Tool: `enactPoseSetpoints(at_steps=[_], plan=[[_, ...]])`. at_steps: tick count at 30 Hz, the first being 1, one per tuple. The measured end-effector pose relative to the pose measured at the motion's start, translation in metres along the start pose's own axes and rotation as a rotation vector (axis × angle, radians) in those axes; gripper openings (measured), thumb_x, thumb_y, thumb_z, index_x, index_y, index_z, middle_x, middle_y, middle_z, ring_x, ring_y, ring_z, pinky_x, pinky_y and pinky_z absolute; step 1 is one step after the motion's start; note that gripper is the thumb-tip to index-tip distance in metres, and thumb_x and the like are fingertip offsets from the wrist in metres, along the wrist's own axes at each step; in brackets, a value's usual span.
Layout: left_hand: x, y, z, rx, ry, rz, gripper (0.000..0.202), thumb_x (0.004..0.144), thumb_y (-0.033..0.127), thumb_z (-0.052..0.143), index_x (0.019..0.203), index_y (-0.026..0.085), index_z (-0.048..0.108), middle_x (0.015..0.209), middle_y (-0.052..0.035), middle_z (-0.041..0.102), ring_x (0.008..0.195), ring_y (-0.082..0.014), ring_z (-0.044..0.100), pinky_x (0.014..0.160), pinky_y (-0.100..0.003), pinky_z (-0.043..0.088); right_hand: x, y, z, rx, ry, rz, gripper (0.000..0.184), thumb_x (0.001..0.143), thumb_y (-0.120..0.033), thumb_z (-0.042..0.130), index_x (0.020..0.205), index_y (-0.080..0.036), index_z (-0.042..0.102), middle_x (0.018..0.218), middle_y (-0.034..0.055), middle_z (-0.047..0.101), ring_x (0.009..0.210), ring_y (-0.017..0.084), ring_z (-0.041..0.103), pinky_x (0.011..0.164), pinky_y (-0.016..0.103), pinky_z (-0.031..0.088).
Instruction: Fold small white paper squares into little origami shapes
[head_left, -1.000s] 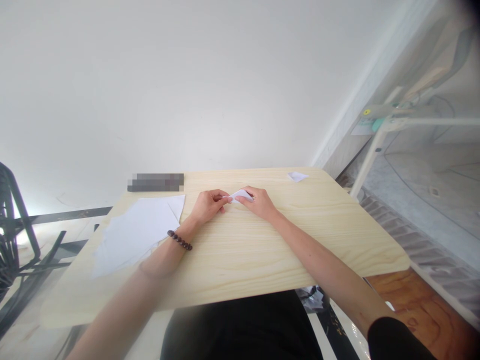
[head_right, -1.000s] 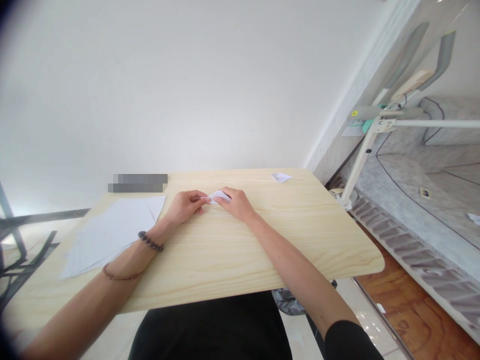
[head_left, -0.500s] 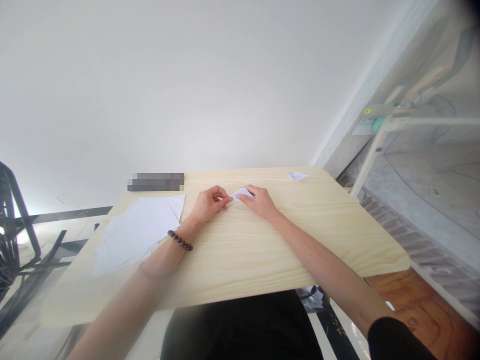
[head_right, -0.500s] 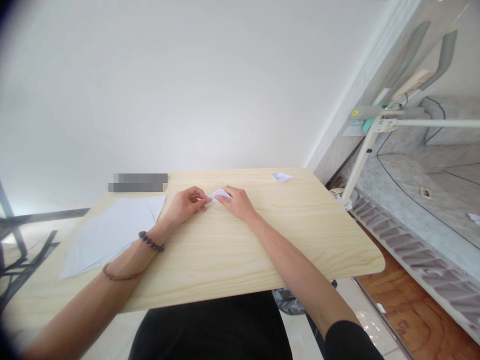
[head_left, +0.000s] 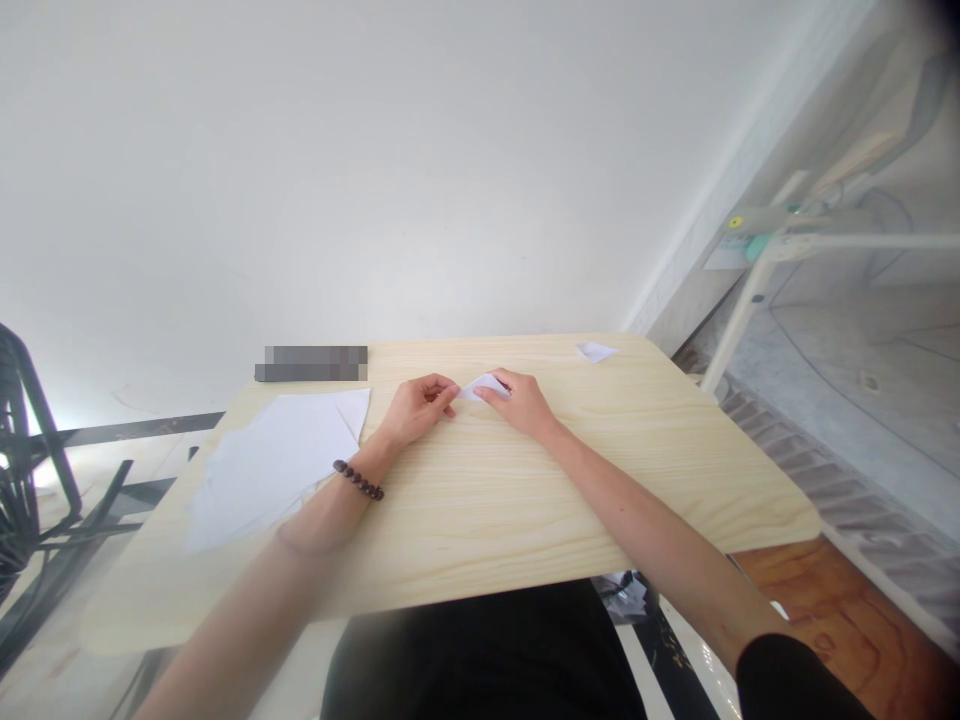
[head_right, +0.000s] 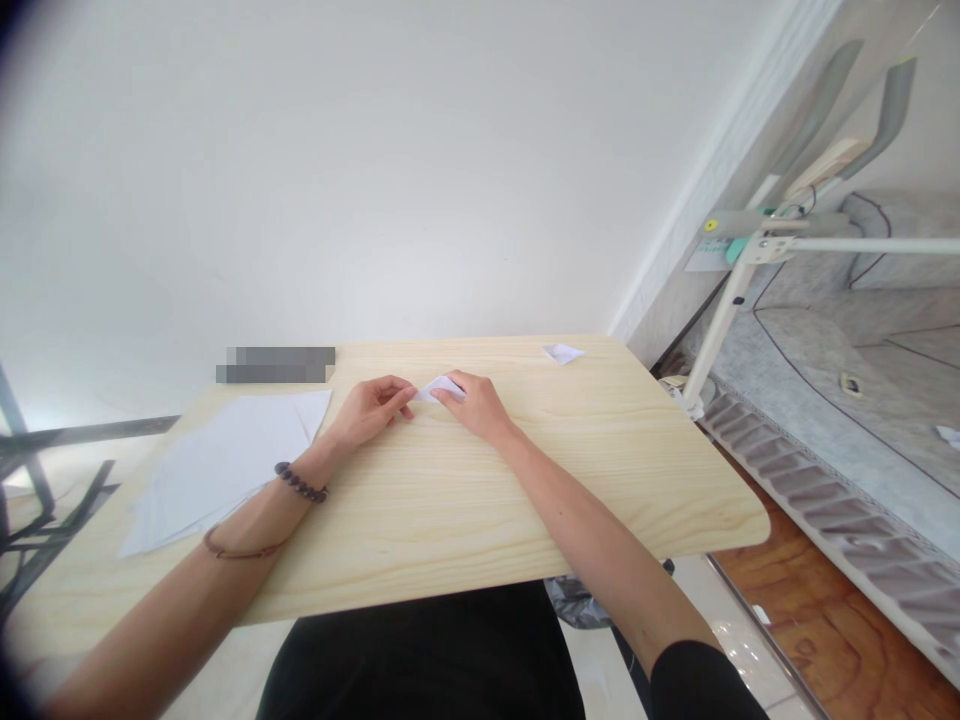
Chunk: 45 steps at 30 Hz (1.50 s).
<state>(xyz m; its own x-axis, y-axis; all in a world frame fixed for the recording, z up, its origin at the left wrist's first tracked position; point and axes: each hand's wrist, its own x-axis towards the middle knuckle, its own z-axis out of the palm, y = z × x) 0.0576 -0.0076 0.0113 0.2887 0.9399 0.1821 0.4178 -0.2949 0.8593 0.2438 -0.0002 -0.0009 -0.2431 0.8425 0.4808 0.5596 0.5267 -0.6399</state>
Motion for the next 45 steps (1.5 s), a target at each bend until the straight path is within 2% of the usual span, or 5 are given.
enactPoseSetpoints(at_steps=[8,19,32,39,45], plan=[[0.001,-0.003,-0.002,0.086,-0.071,-0.027,0.045,0.074,0.050,0.045,0.095,0.014,0.063,0.060,-0.0015,0.063,0.039,-0.0073,0.038,0.039,-0.020,0.024,-0.001,-0.003,-0.003,0.053,-0.048,-0.030,0.024,0.077,-0.036,0.048,0.077,-0.016,0.060,0.066,-0.0016,0.056,0.060,0.010,0.047,0.057,0.020,0.033],[0.002,-0.002,-0.002,0.205,-0.097,0.042,0.030,0.074,0.040,0.047,0.074,0.015,0.065,0.053,0.0015,0.060,0.050,-0.0106,0.053,0.049,-0.020,0.035,-0.001,-0.001,0.001,0.023,-0.067,-0.052,0.021,0.076,-0.035,0.050,0.076,-0.016,0.060,0.069,-0.0012,0.059,0.063,0.010,0.050,0.060,0.020,0.035],[0.003,-0.007,0.000,-0.006,0.024,-0.011,0.033,0.075,0.046,0.047,0.084,0.015,0.055,0.083,-0.0056,0.066,0.051,-0.0102,0.057,0.053,-0.021,0.041,0.001,0.006,0.003,0.158,-0.019,0.123,0.031,0.075,-0.044,0.049,0.089,-0.017,0.055,0.071,0.0014,0.061,0.060,0.012,0.055,0.057,0.022,0.042],[0.003,-0.007,0.000,-0.030,0.013,-0.031,0.036,0.075,0.048,0.047,0.087,0.015,0.055,0.083,-0.0068,0.067,0.052,-0.0115,0.058,0.052,-0.022,0.040,0.002,0.007,0.002,0.254,-0.016,0.151,0.037,0.084,-0.046,0.031,0.080,-0.017,0.054,0.072,0.0039,0.064,0.057,0.010,0.056,0.057,0.021,0.044],[0.003,-0.006,-0.001,0.048,-0.057,-0.026,0.038,0.075,0.048,0.045,0.086,0.015,0.061,0.076,-0.0057,0.067,0.055,-0.0135,0.058,0.051,-0.022,0.039,0.001,0.010,0.001,0.186,-0.040,0.096,0.037,0.085,-0.043,0.031,0.074,-0.017,0.055,0.067,0.0016,0.064,0.058,0.010,0.057,0.059,0.021,0.043]])
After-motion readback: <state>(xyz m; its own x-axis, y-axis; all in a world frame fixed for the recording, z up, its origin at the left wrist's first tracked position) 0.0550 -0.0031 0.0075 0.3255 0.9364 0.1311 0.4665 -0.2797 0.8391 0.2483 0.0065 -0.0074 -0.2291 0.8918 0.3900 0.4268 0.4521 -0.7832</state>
